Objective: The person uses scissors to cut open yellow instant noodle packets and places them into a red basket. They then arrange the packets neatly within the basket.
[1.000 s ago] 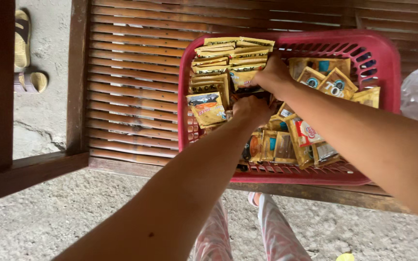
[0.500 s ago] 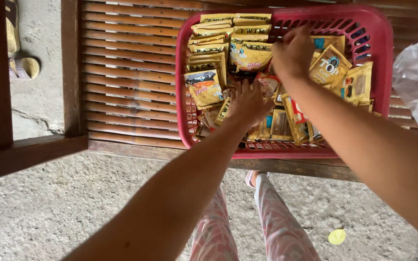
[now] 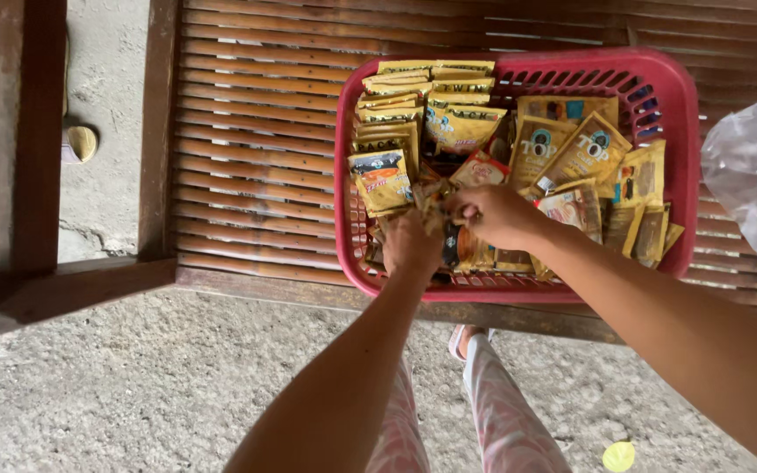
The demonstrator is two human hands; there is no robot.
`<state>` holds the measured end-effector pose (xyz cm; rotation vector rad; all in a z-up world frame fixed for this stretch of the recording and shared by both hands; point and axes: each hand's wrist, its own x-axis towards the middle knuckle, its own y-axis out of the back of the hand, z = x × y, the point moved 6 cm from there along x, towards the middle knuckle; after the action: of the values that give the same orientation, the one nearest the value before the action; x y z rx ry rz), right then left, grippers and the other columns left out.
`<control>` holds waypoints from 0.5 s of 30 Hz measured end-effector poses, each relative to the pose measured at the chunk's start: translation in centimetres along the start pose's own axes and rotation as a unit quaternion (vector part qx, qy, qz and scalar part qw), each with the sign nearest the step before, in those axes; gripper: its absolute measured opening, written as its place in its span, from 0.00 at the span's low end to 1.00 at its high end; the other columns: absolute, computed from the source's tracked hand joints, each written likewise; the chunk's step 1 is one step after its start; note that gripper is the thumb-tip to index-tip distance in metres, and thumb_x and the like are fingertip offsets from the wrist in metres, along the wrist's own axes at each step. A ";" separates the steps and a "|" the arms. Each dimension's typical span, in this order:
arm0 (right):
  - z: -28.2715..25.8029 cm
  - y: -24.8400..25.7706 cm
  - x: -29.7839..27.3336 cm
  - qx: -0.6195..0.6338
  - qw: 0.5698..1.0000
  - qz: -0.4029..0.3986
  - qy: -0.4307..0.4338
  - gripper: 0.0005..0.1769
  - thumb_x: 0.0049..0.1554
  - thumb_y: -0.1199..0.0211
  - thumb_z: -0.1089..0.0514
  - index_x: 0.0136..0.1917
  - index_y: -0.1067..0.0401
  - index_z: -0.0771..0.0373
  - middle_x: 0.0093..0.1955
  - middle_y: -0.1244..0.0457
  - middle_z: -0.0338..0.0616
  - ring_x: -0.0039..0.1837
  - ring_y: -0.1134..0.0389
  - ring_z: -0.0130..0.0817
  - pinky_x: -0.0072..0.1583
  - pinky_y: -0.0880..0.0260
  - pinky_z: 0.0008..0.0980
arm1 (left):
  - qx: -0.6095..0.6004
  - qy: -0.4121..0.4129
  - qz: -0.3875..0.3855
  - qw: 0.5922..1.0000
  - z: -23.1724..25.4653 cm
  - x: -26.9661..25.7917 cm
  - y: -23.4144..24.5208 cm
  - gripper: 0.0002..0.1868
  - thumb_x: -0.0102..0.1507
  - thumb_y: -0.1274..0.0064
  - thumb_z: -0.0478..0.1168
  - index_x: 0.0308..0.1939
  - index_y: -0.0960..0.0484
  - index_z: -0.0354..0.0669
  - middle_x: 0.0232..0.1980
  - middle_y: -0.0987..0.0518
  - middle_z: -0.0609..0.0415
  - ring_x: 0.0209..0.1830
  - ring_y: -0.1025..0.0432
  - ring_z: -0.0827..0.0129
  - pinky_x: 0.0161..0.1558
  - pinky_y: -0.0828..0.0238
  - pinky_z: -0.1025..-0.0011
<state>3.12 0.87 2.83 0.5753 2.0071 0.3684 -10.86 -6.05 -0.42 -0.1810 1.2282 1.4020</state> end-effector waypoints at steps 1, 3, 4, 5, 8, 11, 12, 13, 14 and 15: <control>-0.6 0.2 -0.3 0.003 1.000 0.011 0.021 0.22 0.56 0.37 0.64 0.63 0.27 0.50 0.59 0.31 0.47 0.56 0.30 0.42 0.58 0.27 0.48 | -0.010 -0.047 0.001 0.999 0.4 0.0 0.2 0.23 0.64 0.43 0.52 0.59 0.22 0.46 0.53 0.18 0.49 0.44 0.22 0.64 0.47 0.24 0.63; -1.7 0.5 -1.1 0.013 0.998 0.029 0.055 0.27 0.51 0.27 0.60 0.63 0.30 0.53 0.62 0.35 0.47 0.61 0.35 0.41 0.64 0.35 0.48 | -0.115 -0.097 -0.030 0.988 0.2 -0.8 0.8 0.25 0.60 0.37 0.52 0.57 0.17 0.45 0.49 0.15 0.46 0.42 0.21 0.63 0.45 0.25 0.63; -1.2 0.4 -1.8 0.009 1.000 0.005 0.028 0.22 0.53 0.29 0.57 0.60 0.29 0.54 0.61 0.34 0.47 0.61 0.34 0.41 0.65 0.33 0.49 | -0.212 -0.103 -0.055 0.970 0.0 -0.8 1.7 0.27 0.60 0.36 0.52 0.58 0.15 0.40 0.48 0.15 0.40 0.40 0.22 0.59 0.44 0.24 0.62; -0.6 0.5 -2.6 0.005 1.000 -0.020 0.001 0.17 0.55 0.30 0.54 0.57 0.27 0.56 0.59 0.33 0.46 0.61 0.33 0.40 0.65 0.32 0.50 | -0.306 -0.108 -0.080 0.942 0.1 -1.2 2.4 0.28 0.60 0.35 0.51 0.58 0.14 0.36 0.47 0.15 0.35 0.39 0.22 0.55 0.42 0.24 0.61; -0.2 1.5 -3.4 0.116 0.992 -0.026 -0.031 0.13 0.56 0.32 0.51 0.53 0.23 0.58 0.56 0.29 0.47 0.60 0.31 0.41 0.67 0.33 0.49 | -0.566 0.052 -0.136 0.812 0.2 -2.5 3.2 0.26 0.57 0.37 0.47 0.54 0.25 0.41 0.49 0.17 0.44 0.47 0.19 0.58 0.47 0.17 0.57; 0.0 1.7 -3.7 0.212 0.977 0.002 -0.021 0.12 0.56 0.34 0.51 0.52 0.24 0.57 0.54 0.29 0.45 0.57 0.29 0.39 0.61 0.26 0.46 | -0.577 0.033 -0.224 0.785 2.1 -3.2 2.8 0.25 0.61 0.42 0.53 0.55 0.24 0.40 0.48 0.17 0.45 0.47 0.19 0.60 0.49 0.19 0.63; 0.1 1.7 -3.9 0.230 0.973 0.011 -0.016 0.12 0.56 0.35 0.51 0.51 0.24 0.57 0.54 0.29 0.45 0.56 0.28 0.39 0.58 0.23 0.46 | -0.543 0.021 -0.218 0.810 2.1 -3.0 2.8 0.25 0.63 0.44 0.54 0.55 0.23 0.39 0.47 0.18 0.43 0.45 0.22 0.59 0.46 0.21 0.62; 0.3 1.7 -4.1 0.155 0.988 -0.001 -0.015 0.14 0.56 0.33 0.52 0.55 0.26 0.56 0.55 0.30 0.45 0.56 0.30 0.38 0.58 0.26 0.43 | -0.508 0.009 -0.213 0.834 2.1 -2.4 2.7 0.25 0.64 0.45 0.55 0.56 0.21 0.39 0.46 0.19 0.42 0.43 0.24 0.57 0.44 0.23 0.61; 0.3 2.0 -4.2 0.078 0.997 -0.010 -0.013 0.17 0.56 0.30 0.52 0.58 0.28 0.54 0.56 0.32 0.46 0.56 0.32 0.36 0.57 0.29 0.40 | -0.473 -0.006 -0.207 0.857 1.9 -2.0 2.6 0.25 0.65 0.47 0.55 0.56 0.20 0.38 0.45 0.19 0.40 0.41 0.26 0.56 0.42 0.24 0.60; 0.3 2.1 -4.5 0.000 1.000 -0.020 -0.011 0.21 0.56 0.28 0.52 0.61 0.30 0.53 0.58 0.34 0.47 0.56 0.34 0.35 0.57 0.33 0.37 | -0.492 0.002 -0.191 0.849 1.1 -1.9 2.5 0.24 0.66 0.47 0.54 0.55 0.21 0.38 0.45 0.20 0.41 0.41 0.25 0.55 0.42 0.23 0.58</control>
<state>5.71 0.18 7.03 0.5350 1.9949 0.3367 -11.72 -5.74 2.77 -1.0753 0.3227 1.5400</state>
